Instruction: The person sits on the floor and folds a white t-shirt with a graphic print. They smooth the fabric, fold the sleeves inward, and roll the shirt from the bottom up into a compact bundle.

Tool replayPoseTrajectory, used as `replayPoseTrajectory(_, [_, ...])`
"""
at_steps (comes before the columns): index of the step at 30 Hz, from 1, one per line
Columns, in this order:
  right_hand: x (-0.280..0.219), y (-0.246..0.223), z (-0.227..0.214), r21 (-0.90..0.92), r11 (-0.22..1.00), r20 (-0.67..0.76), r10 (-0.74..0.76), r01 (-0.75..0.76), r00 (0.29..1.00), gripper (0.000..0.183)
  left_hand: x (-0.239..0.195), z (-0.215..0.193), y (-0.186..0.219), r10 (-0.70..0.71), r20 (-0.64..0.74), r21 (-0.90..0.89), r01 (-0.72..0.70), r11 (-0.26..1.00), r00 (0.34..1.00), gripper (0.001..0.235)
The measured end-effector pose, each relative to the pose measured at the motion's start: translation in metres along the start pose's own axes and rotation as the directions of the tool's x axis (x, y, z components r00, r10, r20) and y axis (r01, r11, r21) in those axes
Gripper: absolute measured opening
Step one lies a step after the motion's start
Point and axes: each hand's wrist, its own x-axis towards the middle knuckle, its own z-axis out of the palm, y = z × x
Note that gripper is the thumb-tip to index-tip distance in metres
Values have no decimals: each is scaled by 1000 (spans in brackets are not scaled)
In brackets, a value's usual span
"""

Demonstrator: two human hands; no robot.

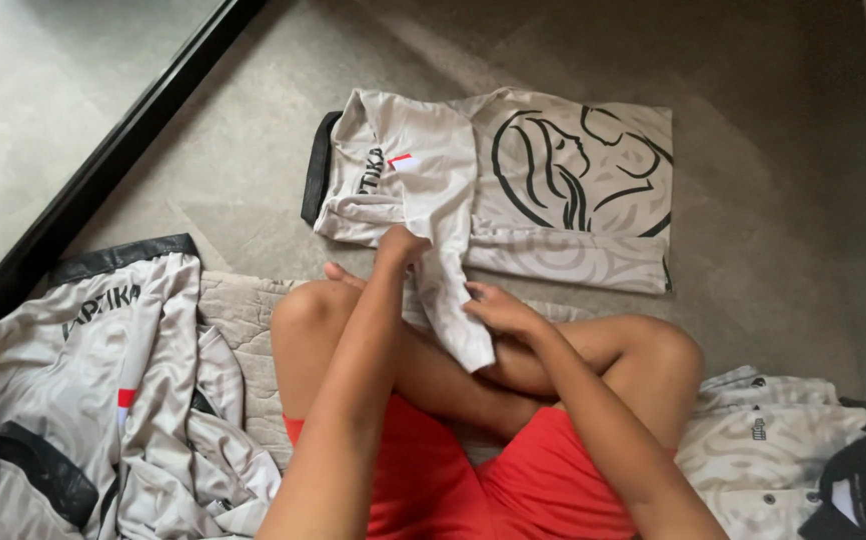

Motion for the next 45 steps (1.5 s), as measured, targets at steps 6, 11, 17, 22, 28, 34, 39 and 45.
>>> replayPoseTrajectory(6, [-17, -19, 1, -110, 993, -96, 25, -35, 995, 61, 7, -4, 5, -64, -2, 10, 64, 998, 998, 63])
replayPoseTrajectory(11, [0, -52, 1, -514, 856, -302, -247, 60, 921, 38, 49, 14, -24, -28, -36, 127, 33, 991, 999, 49])
replayPoseTrajectory(17, [146, -21, -60, -432, 899, -561, -208, -70, 801, 48, 22, -4, -2, 8, -167, 72, 4, 997, 986, 58])
replayPoseTrajectory(22, [126, -53, -35, -462, 886, -474, -218, -30, 853, 41, 69, 19, -19, 0, -146, -86, -12, 996, 989, 59])
replayPoseTrajectory(28, [134, -41, -35, -129, 985, -565, -165, 111, 808, 40, 71, 18, -13, -21, -218, -244, -33, 969, 976, 48])
replayPoseTrajectory(34, [99, -71, -49, -411, 910, -532, -279, 45, 799, 41, -1, -26, 35, 131, -342, -47, -157, 986, 931, 42])
replayPoseTrajectory(39, [73, -126, -62, -593, 801, -491, -439, 80, 753, 40, 22, -43, 59, 346, -336, 189, -297, 936, 876, 34])
replayPoseTrajectory(45, [107, -157, -94, -823, 568, -323, -487, 13, 811, 54, 105, -34, 73, 608, -245, 616, -363, 699, 755, 37])
